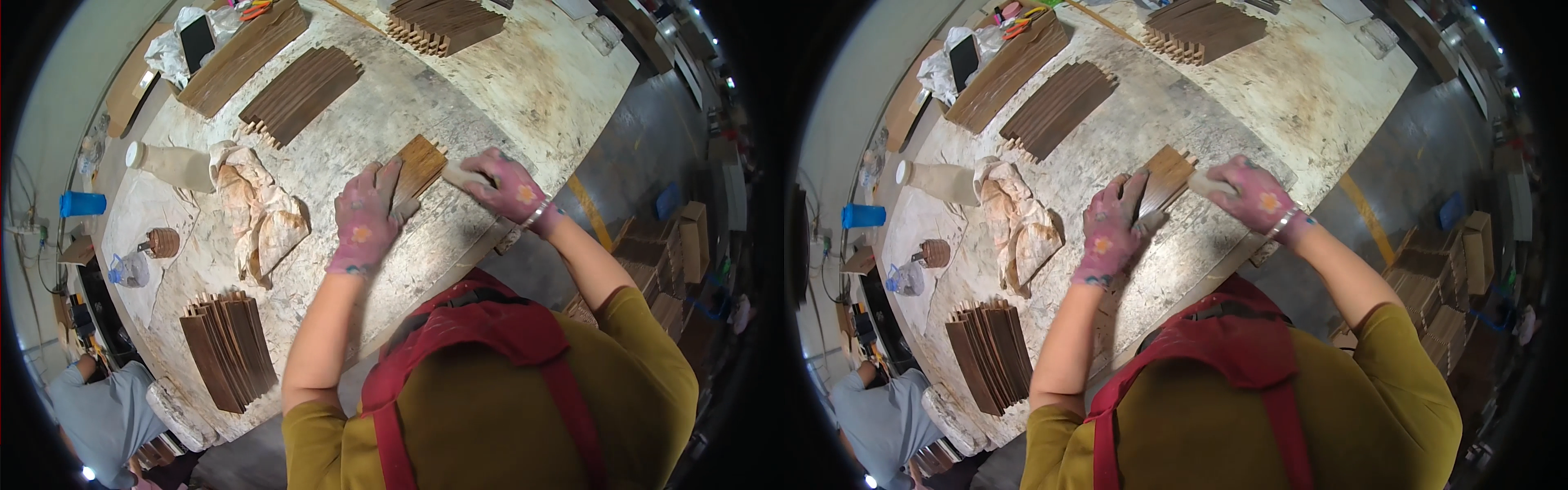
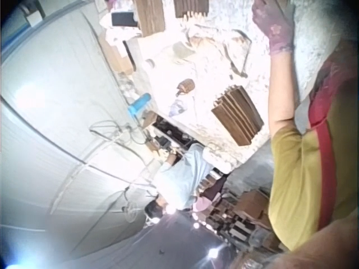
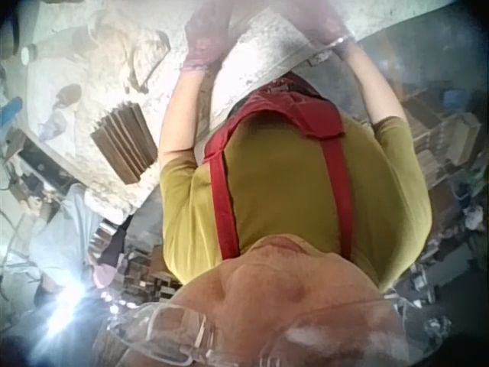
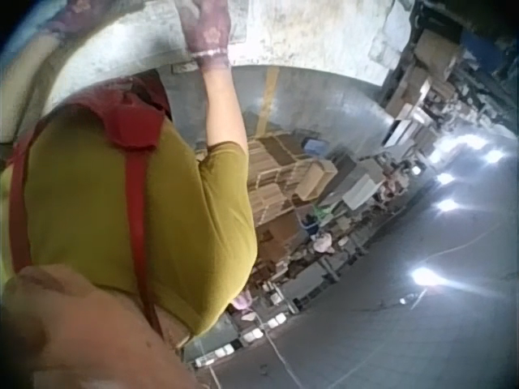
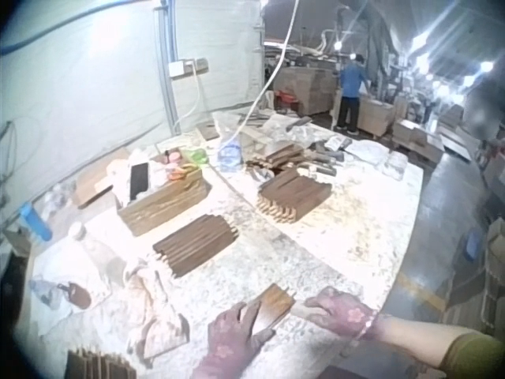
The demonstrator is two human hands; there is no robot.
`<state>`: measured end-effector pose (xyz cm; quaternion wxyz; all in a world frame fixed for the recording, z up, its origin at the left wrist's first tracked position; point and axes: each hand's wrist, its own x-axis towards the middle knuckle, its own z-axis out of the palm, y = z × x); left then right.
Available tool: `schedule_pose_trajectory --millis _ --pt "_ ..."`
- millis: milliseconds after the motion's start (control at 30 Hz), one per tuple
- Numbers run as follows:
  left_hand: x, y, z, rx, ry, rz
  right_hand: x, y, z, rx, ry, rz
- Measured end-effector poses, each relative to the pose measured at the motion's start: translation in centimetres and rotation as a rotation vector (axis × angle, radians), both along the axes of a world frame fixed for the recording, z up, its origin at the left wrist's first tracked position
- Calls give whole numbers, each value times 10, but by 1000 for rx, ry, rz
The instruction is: The person uses a small block to sand the flat surfaces and edges of several wooden boards one by one, before picking up a small circular object to sand as well.
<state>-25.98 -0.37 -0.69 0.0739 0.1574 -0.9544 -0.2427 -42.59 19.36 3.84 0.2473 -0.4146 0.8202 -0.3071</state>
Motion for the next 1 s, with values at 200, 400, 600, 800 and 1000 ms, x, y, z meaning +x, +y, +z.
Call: schedule_pose_trajectory --millis 200,400,600,800,1000 --pt "-14 -51 13 354 -248 -168 46 -32 -34 -438 258 371" --pt "-19 -63 10 437 -328 -197 67 -75 -68 -522 433 616" --pt "-21 -61 6 396 -281 -215 -17 -14 -56 -127 609 245" --pt "-18 -15 3 -167 176 -159 -49 -3 -30 -226 460 57" --pt "-2 58 -57 66 -23 -60 15 -91 -4 -291 425 744"
